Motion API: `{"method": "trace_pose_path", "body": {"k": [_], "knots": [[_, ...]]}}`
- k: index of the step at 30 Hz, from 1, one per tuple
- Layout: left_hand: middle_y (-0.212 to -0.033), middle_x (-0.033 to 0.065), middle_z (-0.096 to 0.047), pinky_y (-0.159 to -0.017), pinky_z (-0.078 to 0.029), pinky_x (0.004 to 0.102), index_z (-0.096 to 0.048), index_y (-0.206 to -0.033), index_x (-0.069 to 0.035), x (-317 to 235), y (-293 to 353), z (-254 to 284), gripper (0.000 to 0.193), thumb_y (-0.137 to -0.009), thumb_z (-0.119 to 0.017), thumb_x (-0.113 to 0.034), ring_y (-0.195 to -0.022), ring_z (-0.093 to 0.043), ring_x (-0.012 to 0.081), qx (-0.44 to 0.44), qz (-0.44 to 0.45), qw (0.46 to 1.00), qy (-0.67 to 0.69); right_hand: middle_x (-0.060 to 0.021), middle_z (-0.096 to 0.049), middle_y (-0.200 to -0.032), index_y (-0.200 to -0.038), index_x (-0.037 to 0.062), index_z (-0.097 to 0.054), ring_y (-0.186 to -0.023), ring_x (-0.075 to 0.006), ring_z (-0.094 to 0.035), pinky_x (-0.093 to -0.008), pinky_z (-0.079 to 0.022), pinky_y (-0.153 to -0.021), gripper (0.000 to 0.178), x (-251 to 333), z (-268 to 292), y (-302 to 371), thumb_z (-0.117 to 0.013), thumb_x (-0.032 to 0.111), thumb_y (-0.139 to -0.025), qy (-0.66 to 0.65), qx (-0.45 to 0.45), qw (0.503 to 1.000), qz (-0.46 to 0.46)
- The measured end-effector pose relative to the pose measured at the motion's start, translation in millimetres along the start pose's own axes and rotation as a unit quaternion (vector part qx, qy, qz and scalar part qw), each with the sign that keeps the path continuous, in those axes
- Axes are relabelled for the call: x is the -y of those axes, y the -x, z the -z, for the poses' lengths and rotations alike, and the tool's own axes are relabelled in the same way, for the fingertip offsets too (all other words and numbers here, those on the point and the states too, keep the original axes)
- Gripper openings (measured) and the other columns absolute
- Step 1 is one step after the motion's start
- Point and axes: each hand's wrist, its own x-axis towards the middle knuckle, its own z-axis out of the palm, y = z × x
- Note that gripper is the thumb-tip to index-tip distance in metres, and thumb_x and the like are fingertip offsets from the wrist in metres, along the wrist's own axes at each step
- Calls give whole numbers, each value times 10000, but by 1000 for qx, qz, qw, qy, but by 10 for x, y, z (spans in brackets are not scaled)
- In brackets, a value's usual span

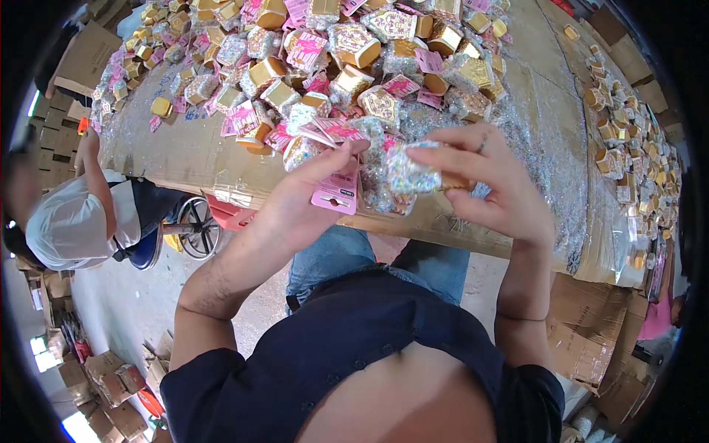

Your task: The recorder is packaging small toy houses into plastic bags and attaching product tags at an assembly table.

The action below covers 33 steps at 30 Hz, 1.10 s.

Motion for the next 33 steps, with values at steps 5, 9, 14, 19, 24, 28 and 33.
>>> {"method": "trace_pose_path", "body": {"k": [5,9,14,19,24,28,33], "knots": [[-988,11,-637,-870,-447,322,-572,-1240,-31,49,11,13,410,-943,-588,-313,-957,-588,145,-6,13,1000,16,-103,-606,-1131,-1231,141,-637,-1009,-265,-538,-350,-385,-892,501,83,-38,-42,-580,92,-735,-4,0,1000,20],[-1217,109,-576,-962,-441,383,-507,-1285,-24,36,49,40,460,-973,-517,-361,-1126,-561,216,21,2,998,-53,-139,-605,-1186,-1235,57,-613,-1068,-267,-560,-359,-391,-956,471,57,-62,-121,-554,156,-779,-161,-9,985,-67],[-1082,61,-630,-917,-470,337,-546,-1229,-15,71,134,-210,418,-957,-565,-331,-1016,-599,163,17,-27,999,-41,-133,-612,-1210,-1221,-29,-584,-1105,-202,-571,-329,-409,-982,469,153,-133,-234,-488,179,-812,-371,-40,923,-95],[-1160,70,-601,-890,-491,342,-475,-1287,-42,108,159,31,439,-993,-477,-367,-1036,-598,166,72,-11,995,-68,-120,-621,-1167,-1182,-50,-585,-1054,-161,-590,-283,-441,-938,428,39,-253,-367,-439,166,-844,-471,-56,855,-209],[-993,26,-637,-764,-508,294,-565,-1162,-44,137,166,-60,336,-969,-548,-319,-886,-621,120,7,-5,999,-36,-121,-631,-1139,-1181,-50,-588,-1035,-167,-598,-287,-447,-923,434,-179,-383,-338,-438,169,-838,-524,-80,807,-259],[-985,27,-637,-770,-502,292,-578,-1137,-49,156,120,34,295,-960,-571,-285,-881,-623,123,61,24,995,-75,-112,-641,-1108,-1170,-47,-601,-1012,-159,-602,-286,-450,-905,445,-166,-345,-304,-445,203,-838,-497,-53,838,-216],[-1002,45,-638,-834,-501,290,-585,-1096,-39,100,170,-15,232,-959,-574,-226,-935,-632,137,29,9,998,-49,-92,-629,-1122,-1190,-29,-603,-1012,-149,-588,-264,-437,-900,453,-221,-199,-214,-458,212,-835,-479,27,848,-225]]}}
